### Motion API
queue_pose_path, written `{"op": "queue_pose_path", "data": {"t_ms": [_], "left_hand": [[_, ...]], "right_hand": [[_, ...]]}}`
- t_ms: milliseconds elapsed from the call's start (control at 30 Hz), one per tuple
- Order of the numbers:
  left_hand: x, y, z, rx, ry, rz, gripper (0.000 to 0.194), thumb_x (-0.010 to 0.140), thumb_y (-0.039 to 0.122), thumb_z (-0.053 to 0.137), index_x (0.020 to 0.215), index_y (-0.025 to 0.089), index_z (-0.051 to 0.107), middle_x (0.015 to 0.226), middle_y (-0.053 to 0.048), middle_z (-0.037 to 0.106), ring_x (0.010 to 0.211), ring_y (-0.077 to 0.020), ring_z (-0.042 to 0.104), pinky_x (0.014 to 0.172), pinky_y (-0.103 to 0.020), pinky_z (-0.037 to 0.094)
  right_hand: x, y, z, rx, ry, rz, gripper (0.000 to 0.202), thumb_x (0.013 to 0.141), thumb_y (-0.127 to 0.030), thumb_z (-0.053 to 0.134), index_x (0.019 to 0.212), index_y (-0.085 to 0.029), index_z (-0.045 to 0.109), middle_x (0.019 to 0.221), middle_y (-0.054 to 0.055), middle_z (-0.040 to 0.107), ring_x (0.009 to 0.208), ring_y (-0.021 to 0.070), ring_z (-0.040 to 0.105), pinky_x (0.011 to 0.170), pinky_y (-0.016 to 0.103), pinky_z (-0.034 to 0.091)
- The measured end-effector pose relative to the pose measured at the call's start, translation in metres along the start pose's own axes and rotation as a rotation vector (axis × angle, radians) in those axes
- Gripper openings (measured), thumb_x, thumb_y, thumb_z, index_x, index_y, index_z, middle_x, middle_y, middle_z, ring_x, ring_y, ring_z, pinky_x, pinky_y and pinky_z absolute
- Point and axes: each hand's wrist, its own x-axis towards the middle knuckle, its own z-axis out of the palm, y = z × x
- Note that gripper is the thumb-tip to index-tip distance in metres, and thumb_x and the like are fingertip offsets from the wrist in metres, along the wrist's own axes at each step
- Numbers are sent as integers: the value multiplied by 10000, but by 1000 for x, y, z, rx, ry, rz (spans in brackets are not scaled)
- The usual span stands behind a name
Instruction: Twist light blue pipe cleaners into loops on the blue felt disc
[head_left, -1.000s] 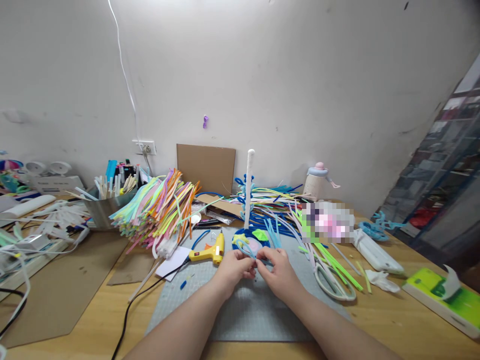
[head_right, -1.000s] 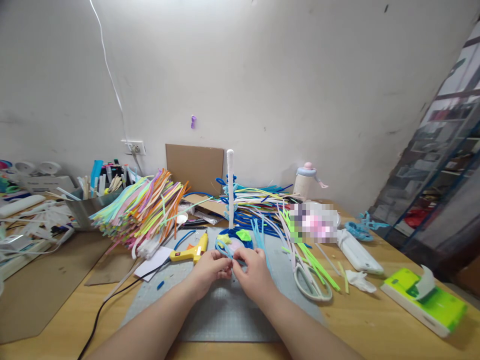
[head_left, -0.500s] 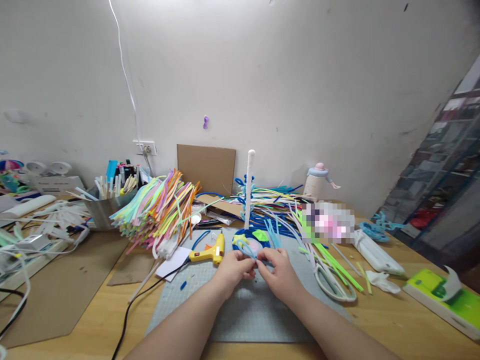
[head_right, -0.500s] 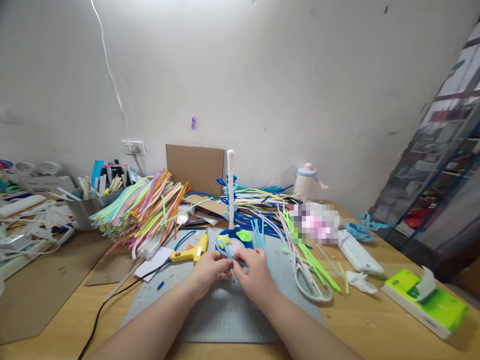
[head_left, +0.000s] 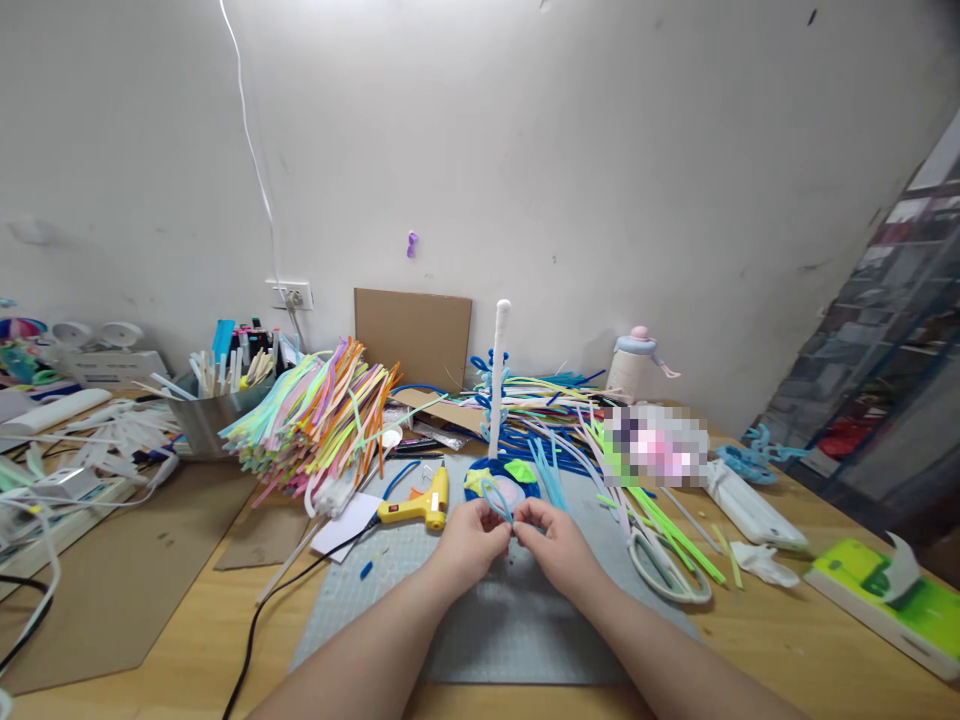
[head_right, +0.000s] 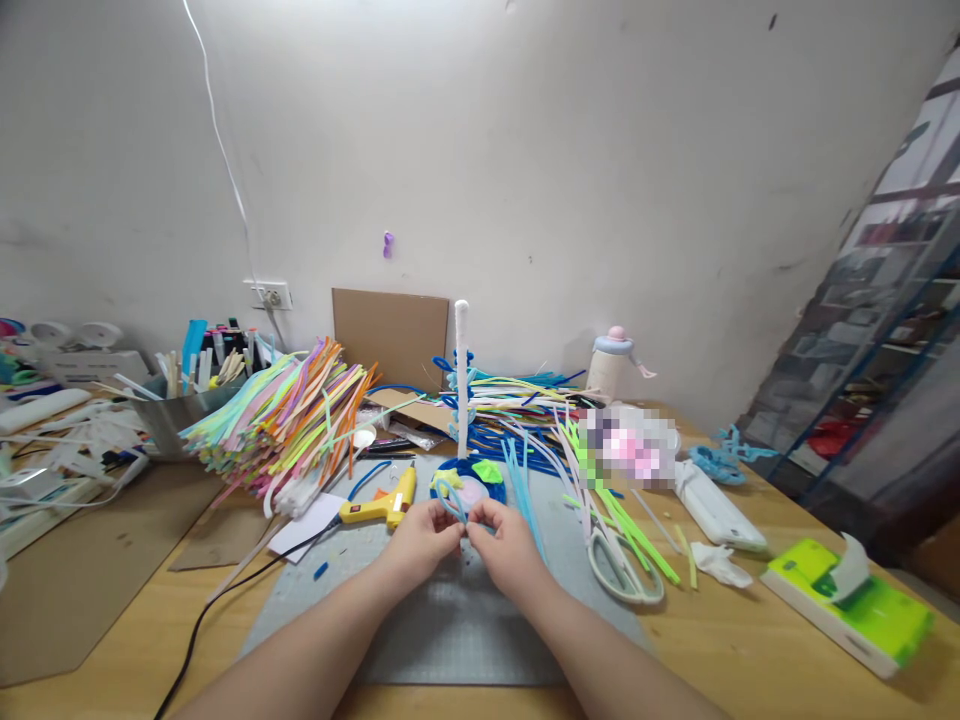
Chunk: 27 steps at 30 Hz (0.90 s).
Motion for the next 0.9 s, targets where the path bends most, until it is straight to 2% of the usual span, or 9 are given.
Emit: {"op": "queue_pose_path", "data": {"t_ms": [100,200,400,567,733,900], "left_hand": [[-2,0,0,96,43,85,62,656,206,537,624,153,533,552,13,525,520,-114,474,481,-216,328],[-2,3,0,51,43,134,51,665,199,531,650,151,541,580,10,541,545,-111,480,501,-213,336],[3,6,-2,-265,-28,35,74,630,191,578,667,133,553,574,7,564,513,-104,505,520,-220,384],[5,3,-2,-359,-11,-29,157,610,245,644,662,127,554,516,18,541,462,-93,488,488,-217,378],[3,3,-2,-484,3,-115,310,573,337,719,732,138,541,549,22,557,467,-85,492,501,-220,404],[1,3,-4,-635,7,-252,270,572,273,742,695,135,544,532,32,538,466,-59,482,492,-185,406]], "right_hand": [[1,2,1,143,-23,46,53,667,-180,495,619,-170,476,573,-42,456,556,109,434,525,219,343],[2,1,2,228,-32,74,57,667,-179,509,621,-164,478,553,-48,450,532,97,421,512,212,330],[3,-2,1,214,-33,35,80,717,-216,517,663,-158,505,597,-31,512,579,112,481,557,223,372],[2,-1,-2,5,-15,-86,96,753,-226,512,703,-160,559,694,1,582,694,155,536,658,257,399],[1,-2,-4,-68,-38,-119,145,783,-232,479,720,-166,592,715,13,626,703,166,563,665,262,412],[1,-4,-3,-141,-30,-156,142,773,-229,502,757,-175,633,755,19,655,736,177,572,707,274,409]]}}
